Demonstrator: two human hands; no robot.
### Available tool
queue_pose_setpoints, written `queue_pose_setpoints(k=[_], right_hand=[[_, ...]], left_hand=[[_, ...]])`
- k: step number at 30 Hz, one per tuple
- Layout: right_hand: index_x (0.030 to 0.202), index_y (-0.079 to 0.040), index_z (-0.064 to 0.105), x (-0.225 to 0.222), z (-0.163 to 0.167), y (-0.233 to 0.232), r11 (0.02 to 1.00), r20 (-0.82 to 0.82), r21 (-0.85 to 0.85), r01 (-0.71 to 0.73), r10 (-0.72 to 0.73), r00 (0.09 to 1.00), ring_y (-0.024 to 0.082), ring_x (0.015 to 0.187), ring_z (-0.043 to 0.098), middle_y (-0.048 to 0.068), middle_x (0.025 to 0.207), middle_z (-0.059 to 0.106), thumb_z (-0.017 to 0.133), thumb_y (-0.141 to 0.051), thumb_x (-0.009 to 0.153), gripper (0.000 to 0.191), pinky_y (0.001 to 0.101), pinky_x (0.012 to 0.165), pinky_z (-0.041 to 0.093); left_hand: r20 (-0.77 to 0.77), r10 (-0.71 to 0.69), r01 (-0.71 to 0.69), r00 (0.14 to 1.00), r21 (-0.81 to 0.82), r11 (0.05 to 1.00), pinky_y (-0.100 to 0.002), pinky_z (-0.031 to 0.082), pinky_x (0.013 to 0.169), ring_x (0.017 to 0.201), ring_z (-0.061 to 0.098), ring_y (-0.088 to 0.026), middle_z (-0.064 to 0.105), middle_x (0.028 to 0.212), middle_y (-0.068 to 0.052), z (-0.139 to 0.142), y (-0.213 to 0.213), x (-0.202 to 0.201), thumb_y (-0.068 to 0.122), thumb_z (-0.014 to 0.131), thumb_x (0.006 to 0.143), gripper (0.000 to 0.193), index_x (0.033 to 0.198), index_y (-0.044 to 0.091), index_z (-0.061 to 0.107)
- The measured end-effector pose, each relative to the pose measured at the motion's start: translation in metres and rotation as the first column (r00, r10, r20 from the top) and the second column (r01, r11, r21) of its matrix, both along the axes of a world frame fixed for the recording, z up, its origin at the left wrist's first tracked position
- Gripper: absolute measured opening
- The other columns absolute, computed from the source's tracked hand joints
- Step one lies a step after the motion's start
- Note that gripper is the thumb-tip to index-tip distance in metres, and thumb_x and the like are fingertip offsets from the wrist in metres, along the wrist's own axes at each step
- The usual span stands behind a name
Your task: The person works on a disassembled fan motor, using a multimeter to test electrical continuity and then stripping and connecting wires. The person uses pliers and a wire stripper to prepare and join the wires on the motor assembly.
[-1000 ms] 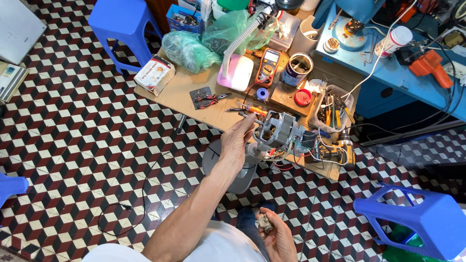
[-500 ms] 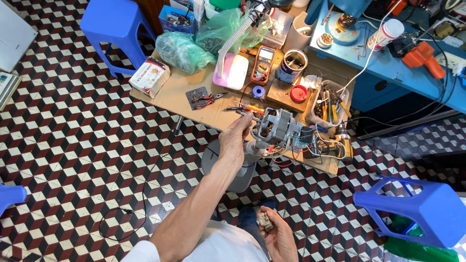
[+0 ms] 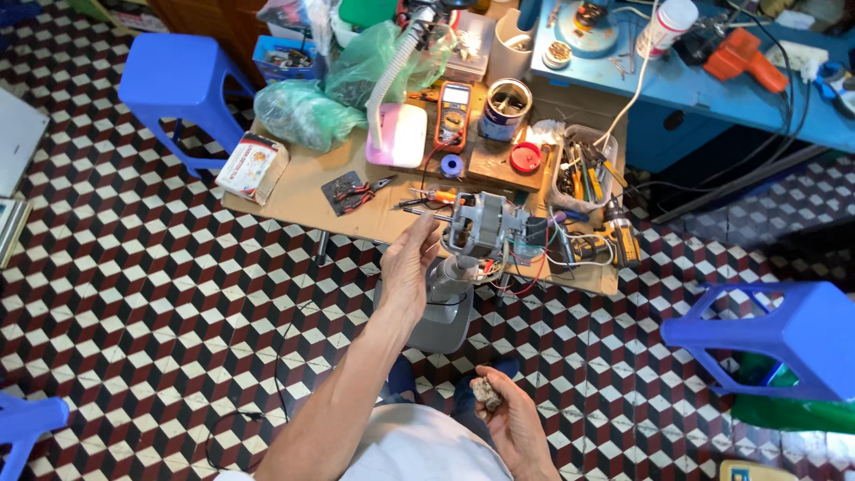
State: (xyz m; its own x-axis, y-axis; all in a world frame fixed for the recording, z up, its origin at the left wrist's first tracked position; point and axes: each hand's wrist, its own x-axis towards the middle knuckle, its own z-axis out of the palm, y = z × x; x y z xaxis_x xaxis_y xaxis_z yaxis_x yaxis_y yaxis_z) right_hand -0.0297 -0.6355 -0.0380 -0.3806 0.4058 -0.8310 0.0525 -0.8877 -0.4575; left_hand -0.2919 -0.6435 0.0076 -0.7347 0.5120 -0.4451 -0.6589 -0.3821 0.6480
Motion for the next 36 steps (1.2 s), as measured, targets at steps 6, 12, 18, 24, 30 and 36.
queue_pose_setpoints(k=[6,12,18,24,30,36], right_hand=[[0.115,0.004,0.069,0.008,-0.02,-0.005,1.0,-0.105,0.011,-0.004,0.006,0.994,0.017,0.072,0.061,0.011,0.089,0.071,0.065,-0.021,0.091,0.035,0.0312,0.062,0.05],[0.116,-0.004,0.066,0.046,-0.01,-0.016,0.992,-0.096,0.112,0.065,-0.054,0.994,0.016,0.081,0.066,0.007,0.094,0.071,0.066,-0.022,0.092,0.03,0.0309,0.068,0.053],[0.119,-0.004,0.062,0.095,0.0,0.01,0.901,-0.045,0.218,0.375,-0.375,0.926,0.017,0.089,0.068,0.008,0.101,0.071,0.065,-0.016,0.093,0.028,0.0346,0.081,0.058],[0.119,-0.005,0.064,0.155,-0.02,0.07,0.742,-0.1,0.014,0.67,-0.665,0.74,0.019,0.093,0.067,0.006,0.102,0.069,0.054,-0.02,0.099,0.027,0.0351,0.085,0.057],[0.124,-0.009,0.061,0.22,-0.055,0.162,0.828,-0.187,-0.159,0.537,-0.56,0.807,0.023,0.097,0.066,0.008,0.109,0.067,0.048,-0.039,0.102,0.04,0.0397,0.088,0.052],[0.138,-0.01,0.053,0.282,-0.062,0.275,0.921,-0.079,-0.064,0.385,-0.389,0.918,0.03,0.104,0.069,0.018,0.122,0.069,0.049,-0.042,0.098,0.051,0.0459,0.093,0.054]], left_hand=[[-0.055,-0.07,0.064,0.996,-0.101,0.993,-0.025,0.05,0.082,0.089,0.064,-0.008,0.07,0.103,-0.001,-0.031,-0.023,0.015,0.037,0.075,0.093,0.036,0.112,0.006,0.073],[-0.091,-0.265,0.23,0.96,-0.285,0.93,-0.028,0.043,0.069,0.077,0.054,-0.01,0.065,0.088,-0.001,-0.068,-0.055,0.083,0.027,0.077,0.099,0.027,0.105,0.001,0.071],[-0.166,-0.762,0.599,0.626,-0.524,0.606,-0.03,0.054,0.081,0.087,0.07,-0.015,0.08,0.094,-0.008,-0.058,-0.008,0.208,0.025,0.069,0.095,0.028,0.103,0.0,0.079],[-0.83,-0.547,0.534,-0.108,-0.513,0.673,-0.039,0.047,0.098,0.12,0.063,-0.028,0.07,0.129,-0.013,-0.008,0.046,0.272,0.019,0.072,0.088,0.039,0.125,0.006,0.07],[-0.847,-0.479,0.407,-0.229,-0.53,0.744,-0.039,0.051,0.094,0.113,0.064,-0.029,0.073,0.12,-0.008,0.0,0.131,0.328,0.015,0.072,0.087,0.036,0.122,0.008,0.071],[-0.584,-0.778,0.476,0.234,-0.629,0.615,-0.035,0.056,0.075,0.082,0.071,-0.023,0.075,0.089,-0.007,-0.011,0.243,0.38,0.021,0.068,0.093,0.016,0.103,0.009,0.071]])
